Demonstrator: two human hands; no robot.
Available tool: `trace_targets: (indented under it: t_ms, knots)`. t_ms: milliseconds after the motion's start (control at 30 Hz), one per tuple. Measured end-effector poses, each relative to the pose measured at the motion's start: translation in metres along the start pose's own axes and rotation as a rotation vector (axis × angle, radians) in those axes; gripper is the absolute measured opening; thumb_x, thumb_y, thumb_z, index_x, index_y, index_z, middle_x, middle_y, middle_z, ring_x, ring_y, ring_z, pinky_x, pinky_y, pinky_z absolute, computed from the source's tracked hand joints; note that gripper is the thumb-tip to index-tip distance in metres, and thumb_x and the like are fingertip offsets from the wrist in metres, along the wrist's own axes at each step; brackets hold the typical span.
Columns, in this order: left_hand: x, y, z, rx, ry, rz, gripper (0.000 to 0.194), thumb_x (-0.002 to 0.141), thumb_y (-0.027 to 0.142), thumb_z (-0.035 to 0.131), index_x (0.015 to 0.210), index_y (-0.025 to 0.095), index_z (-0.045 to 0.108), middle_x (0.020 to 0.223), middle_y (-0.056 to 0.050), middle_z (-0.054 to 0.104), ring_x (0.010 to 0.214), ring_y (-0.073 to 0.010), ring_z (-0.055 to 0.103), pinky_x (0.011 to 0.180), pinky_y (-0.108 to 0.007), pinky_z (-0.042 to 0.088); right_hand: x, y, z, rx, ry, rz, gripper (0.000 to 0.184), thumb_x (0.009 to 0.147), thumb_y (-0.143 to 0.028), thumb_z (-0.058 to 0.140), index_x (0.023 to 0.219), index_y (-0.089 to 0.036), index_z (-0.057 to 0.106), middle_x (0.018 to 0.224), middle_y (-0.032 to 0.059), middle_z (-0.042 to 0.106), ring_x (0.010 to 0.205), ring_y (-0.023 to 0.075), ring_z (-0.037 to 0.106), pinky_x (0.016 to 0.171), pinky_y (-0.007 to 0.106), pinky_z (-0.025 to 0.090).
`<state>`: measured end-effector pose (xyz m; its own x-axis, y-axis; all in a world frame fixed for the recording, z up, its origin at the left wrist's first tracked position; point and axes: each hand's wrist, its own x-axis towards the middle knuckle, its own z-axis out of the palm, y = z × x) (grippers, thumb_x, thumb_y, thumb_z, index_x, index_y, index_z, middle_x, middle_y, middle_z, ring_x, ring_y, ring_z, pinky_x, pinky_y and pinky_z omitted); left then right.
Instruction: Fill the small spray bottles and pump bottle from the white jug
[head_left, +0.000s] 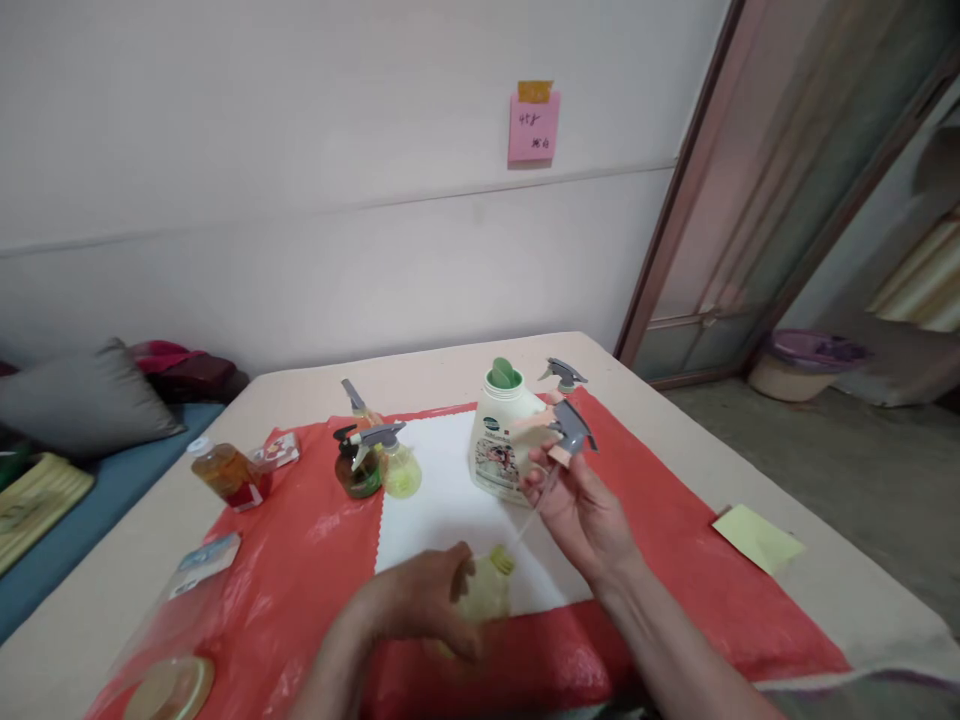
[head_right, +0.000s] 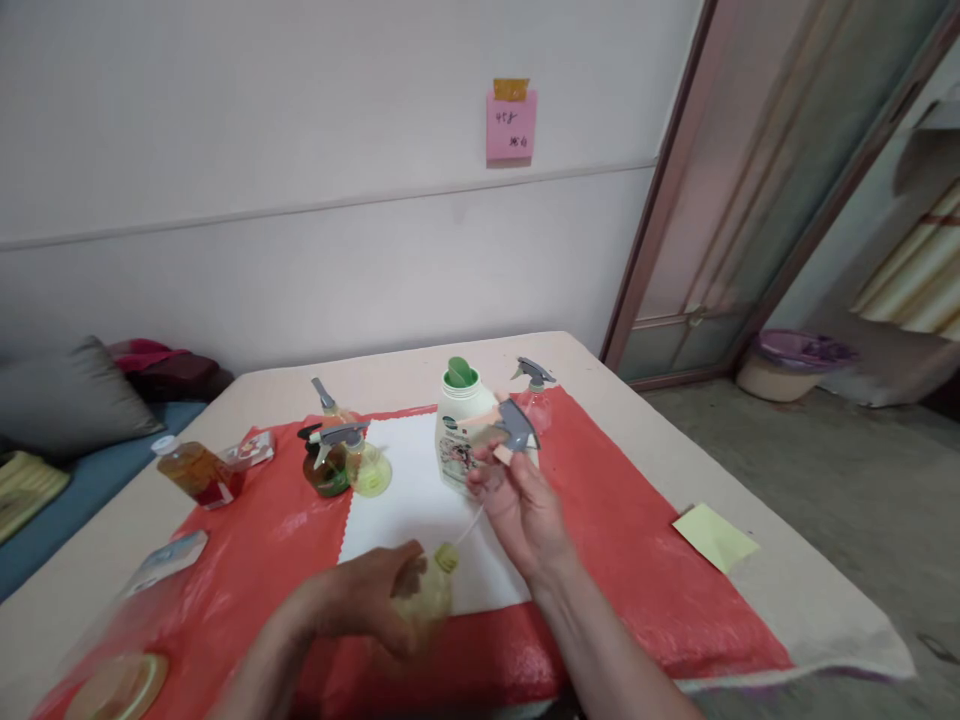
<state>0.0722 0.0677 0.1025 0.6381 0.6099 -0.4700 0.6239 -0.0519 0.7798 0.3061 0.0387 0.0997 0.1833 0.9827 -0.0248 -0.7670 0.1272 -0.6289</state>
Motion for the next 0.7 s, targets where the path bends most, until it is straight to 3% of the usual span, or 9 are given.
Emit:
trace_targets:
  t_ms: [67, 200, 300, 367, 433, 533, 600, 700]
  knots:
    - [-0.006, -0.010, -0.018, 0.044, 0.041, -0.063, 0.062, 0.044, 0.030, 0.091, 0.101, 0.022, 0.068, 0.090, 0.000, 0.068, 0.080, -0.0201, 0.058, 0.067, -0.027, 0.043, 0.004, -0.008, -0.005, -0.040, 0.030, -0.094, 0.032, 0.077, -0.055, 0.077, 0.096, -0.030, 0.072, 0.084, -0.0020, 0.070, 0.065, 0.0126, 0.057, 0.074, 0.032, 0.051]
    - [-0.015, -0.018, -0.041, -0.264, 0.193, 0.076, 0.056, 0.058, 0.025, 0.080, 0.112, 0.021, 0.065, 0.108, -0.004, 0.068, 0.096, -0.0226, 0.061, 0.082, -0.030, 0.047, 0.003, -0.009, -0.007, -0.304, 0.028, -0.164, 0.038, 0.079, -0.059, 0.072, 0.100, -0.027, 0.070, 0.086, 0.0007, 0.066, 0.065, 0.0137, 0.053, 0.070, 0.033, 0.047]
    - [-0.011, -0.021, -0.042, -0.369, 0.368, 0.088, 0.070, 0.062, 0.027, 0.080, 0.128, 0.021, 0.057, 0.118, -0.007, 0.067, 0.102, -0.0250, 0.062, 0.087, -0.033, 0.047, 0.000, 0.002, -0.003, -0.583, -0.038, -0.121, 0.039, 0.079, -0.059, 0.072, 0.091, -0.023, 0.071, 0.089, 0.0026, 0.066, 0.073, 0.0156, 0.053, 0.074, 0.034, 0.045]
    - [-0.003, -0.026, -0.039, -0.327, 0.464, 0.051, 0.072, 0.059, 0.030, 0.083, 0.126, 0.020, 0.058, 0.114, -0.007, 0.068, 0.101, -0.0263, 0.063, 0.087, -0.034, 0.047, 0.000, 0.008, -0.002, -0.690, -0.095, -0.070, 0.034, 0.077, -0.054, 0.077, 0.079, -0.021, 0.069, 0.078, 0.0013, 0.062, 0.072, 0.0156, 0.050, 0.071, 0.033, 0.042]
    - [0.007, -0.035, -0.037, -0.270, 0.536, 0.007, 0.074, 0.054, 0.032, 0.087, 0.121, 0.020, 0.059, 0.107, -0.006, 0.069, 0.096, -0.0263, 0.063, 0.085, -0.034, 0.047, 0.003, 0.009, -0.006, -0.766, -0.135, -0.032, 0.030, 0.075, -0.049, 0.079, 0.080, -0.022, 0.068, 0.070, -0.0018, 0.055, 0.069, 0.0154, 0.047, 0.067, 0.032, 0.041]
    - [0.018, -0.048, -0.036, -0.237, 0.586, -0.055, 0.086, 0.048, 0.031, 0.090, 0.126, 0.021, 0.054, 0.106, -0.006, 0.067, 0.094, -0.0254, 0.063, 0.083, -0.034, 0.048, 0.009, 0.006, -0.021, -1.060, -0.202, 0.038, 0.025, 0.081, -0.046, 0.069, 0.092, -0.025, 0.061, 0.070, -0.0045, 0.050, 0.067, 0.0155, 0.047, 0.064, 0.031, 0.042]
    - [0.022, -0.054, -0.036, -0.256, 0.600, -0.061, 0.091, 0.047, 0.029, 0.090, 0.129, 0.021, 0.050, 0.113, -0.008, 0.066, 0.099, -0.0258, 0.064, 0.085, -0.035, 0.048, 0.013, 0.004, -0.032, -1.264, -0.263, 0.103, 0.016, 0.082, -0.039, 0.064, 0.086, -0.025, 0.056, 0.069, -0.0046, 0.051, 0.066, 0.0155, 0.048, 0.063, 0.030, 0.040]
    - [0.025, -0.057, -0.033, -0.311, 0.600, -0.018, 0.092, 0.047, 0.025, 0.089, 0.129, 0.020, 0.048, 0.123, -0.014, 0.063, 0.102, -0.0264, 0.063, 0.088, -0.037, 0.049, 0.017, 0.007, -0.044, -1.376, -0.361, 0.175, 0.007, 0.076, -0.026, 0.063, 0.080, -0.024, 0.059, 0.071, -0.0034, 0.059, 0.067, 0.0156, 0.050, 0.063, 0.029, 0.038]
